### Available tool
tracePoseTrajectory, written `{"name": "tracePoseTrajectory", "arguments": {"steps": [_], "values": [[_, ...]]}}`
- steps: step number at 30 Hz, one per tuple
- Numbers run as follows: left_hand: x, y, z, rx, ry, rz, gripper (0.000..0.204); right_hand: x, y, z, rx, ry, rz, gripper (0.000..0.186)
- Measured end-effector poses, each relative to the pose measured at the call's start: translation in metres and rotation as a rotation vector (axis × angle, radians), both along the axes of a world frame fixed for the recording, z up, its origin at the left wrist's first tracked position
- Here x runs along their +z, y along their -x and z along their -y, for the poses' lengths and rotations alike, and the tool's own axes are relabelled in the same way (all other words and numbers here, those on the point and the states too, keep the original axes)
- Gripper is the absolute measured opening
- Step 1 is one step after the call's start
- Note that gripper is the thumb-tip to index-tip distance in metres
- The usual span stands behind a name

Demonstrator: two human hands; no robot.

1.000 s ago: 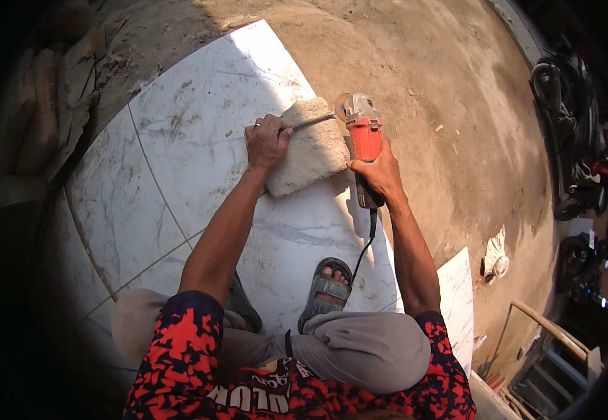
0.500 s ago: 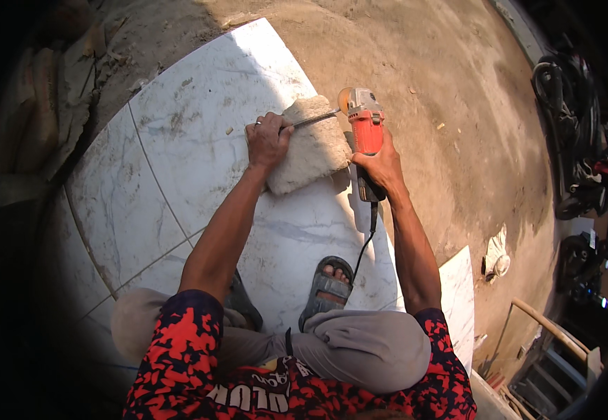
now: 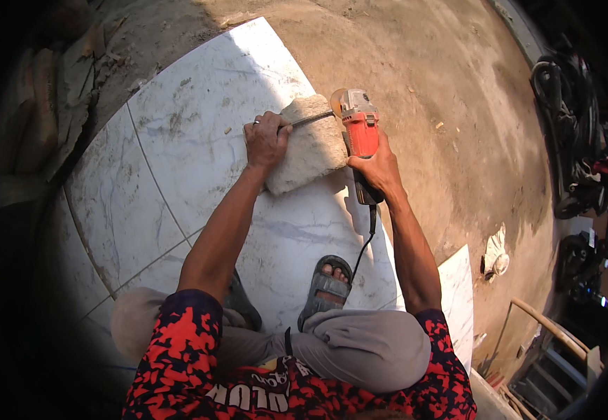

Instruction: The person retrieves an angle grinder from a motorcycle storage compartment, connects it to a power source, and uses it to cut a groove into a concrete block.

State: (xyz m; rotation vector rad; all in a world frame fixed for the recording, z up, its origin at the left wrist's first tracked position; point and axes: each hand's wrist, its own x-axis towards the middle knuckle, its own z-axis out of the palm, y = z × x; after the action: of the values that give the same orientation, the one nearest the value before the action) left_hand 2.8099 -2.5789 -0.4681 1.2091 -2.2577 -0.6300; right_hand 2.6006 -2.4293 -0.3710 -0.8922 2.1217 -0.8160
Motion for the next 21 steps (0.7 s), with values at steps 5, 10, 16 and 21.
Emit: {"name": "tracePoseTrajectory", "arguments": {"steps": [5, 10, 16, 21], "values": [[-0.0011, -0.0007, 0.0010, -0.004, -0.004, -0.003, 0.012, -0.0020, 0.0056, 0.0028, 0.035, 0.039, -0.079, 0.088], [-0.0005, -0.0006, -0.0002, 0.004, 0.027, -0.013, 0.012, 0.0049, -0.0008, 0.0012, 0.026, 0.025, -0.052, 0.085], [-0.0026, -0.0011, 0.0006, 0.003, 0.003, 0.016, 0.012, -0.0020, 0.0048, 0.0036, 0.033, 0.035, -0.060, 0.084], [-0.0008, 0.0000, -0.0004, -0.005, 0.013, -0.014, 0.012, -0.0035, 0.0011, 0.0001, 0.034, 0.028, -0.067, 0.085]]}}
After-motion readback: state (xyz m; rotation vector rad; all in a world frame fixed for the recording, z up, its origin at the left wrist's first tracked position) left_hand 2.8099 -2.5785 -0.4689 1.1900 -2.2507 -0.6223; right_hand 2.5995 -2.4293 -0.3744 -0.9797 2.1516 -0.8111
